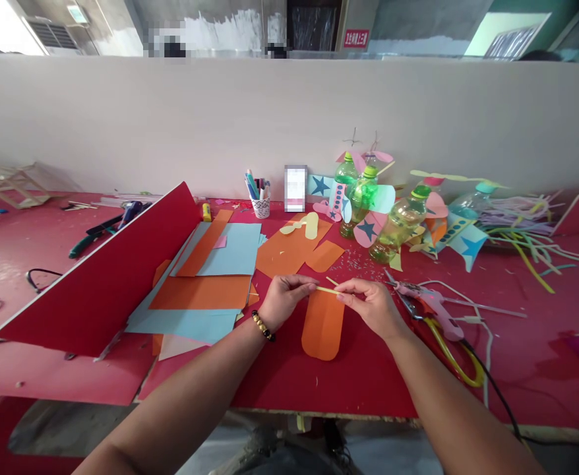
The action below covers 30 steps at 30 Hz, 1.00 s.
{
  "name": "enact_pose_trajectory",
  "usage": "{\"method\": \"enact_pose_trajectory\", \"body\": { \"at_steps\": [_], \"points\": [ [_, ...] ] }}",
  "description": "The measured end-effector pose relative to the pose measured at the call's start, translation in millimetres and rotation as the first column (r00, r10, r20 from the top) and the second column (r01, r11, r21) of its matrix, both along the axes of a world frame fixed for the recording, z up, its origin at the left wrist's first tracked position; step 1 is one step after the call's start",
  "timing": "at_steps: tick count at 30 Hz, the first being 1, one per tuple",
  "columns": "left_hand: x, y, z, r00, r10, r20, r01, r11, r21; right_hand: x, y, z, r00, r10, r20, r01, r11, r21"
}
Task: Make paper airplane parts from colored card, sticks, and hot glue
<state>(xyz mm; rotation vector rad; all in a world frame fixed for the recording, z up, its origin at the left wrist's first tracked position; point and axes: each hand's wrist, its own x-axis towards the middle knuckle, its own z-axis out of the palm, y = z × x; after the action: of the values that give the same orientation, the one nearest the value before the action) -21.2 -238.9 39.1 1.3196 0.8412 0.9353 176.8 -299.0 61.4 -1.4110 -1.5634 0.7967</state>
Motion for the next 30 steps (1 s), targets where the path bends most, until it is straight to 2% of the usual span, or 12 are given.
{"method": "enact_pose_trajectory", "body": {
  "at_steps": [6, 11, 13, 15, 20, 23, 27, 30],
  "points": [
    [0, 6, -5.7, 0.995, 0.093, -0.020, -0.092, 0.994, 0.061, 18, 9, -14.3, 0.982, -0.185, -0.045, 0.187, 0.982, 0.026],
    [-1, 8, -8.9, 0.994, 0.095, -0.054, -0.090, 0.991, 0.094, 33, 18, -21.6, 0.941, -0.325, -0.089, 0.330, 0.943, 0.045],
    [-1, 7, -7.2, 0.994, 0.085, -0.064, -0.079, 0.993, 0.091, 29, 16, -15.9, 0.951, -0.303, -0.052, 0.306, 0.950, 0.055],
    [-1, 5, -4.3, 0.998, 0.042, -0.054, -0.036, 0.994, 0.105, 20, 12, -5.9, 0.972, -0.232, 0.032, 0.228, 0.969, 0.089],
    [-1, 0, 0.9, 0.989, -0.150, -0.010, 0.150, 0.977, 0.154, -11, 1, 14.4, 0.972, -0.061, 0.229, 0.005, 0.971, 0.238],
    [-2, -2, 1.8, 0.992, -0.120, -0.027, 0.123, 0.971, 0.207, -23, 0, 14.2, 0.967, -0.026, 0.254, -0.037, 0.970, 0.239],
    [-6, -3, 4.5, 0.997, -0.038, -0.072, 0.057, 0.958, 0.281, -29, 1, 10.9, 0.972, -0.037, 0.233, -0.012, 0.979, 0.206],
    [-6, -3, 5.4, 0.997, -0.026, -0.075, 0.046, 0.956, 0.288, -31, 1, 12.7, 0.978, -0.032, 0.208, -0.004, 0.985, 0.172]
  ]
}}
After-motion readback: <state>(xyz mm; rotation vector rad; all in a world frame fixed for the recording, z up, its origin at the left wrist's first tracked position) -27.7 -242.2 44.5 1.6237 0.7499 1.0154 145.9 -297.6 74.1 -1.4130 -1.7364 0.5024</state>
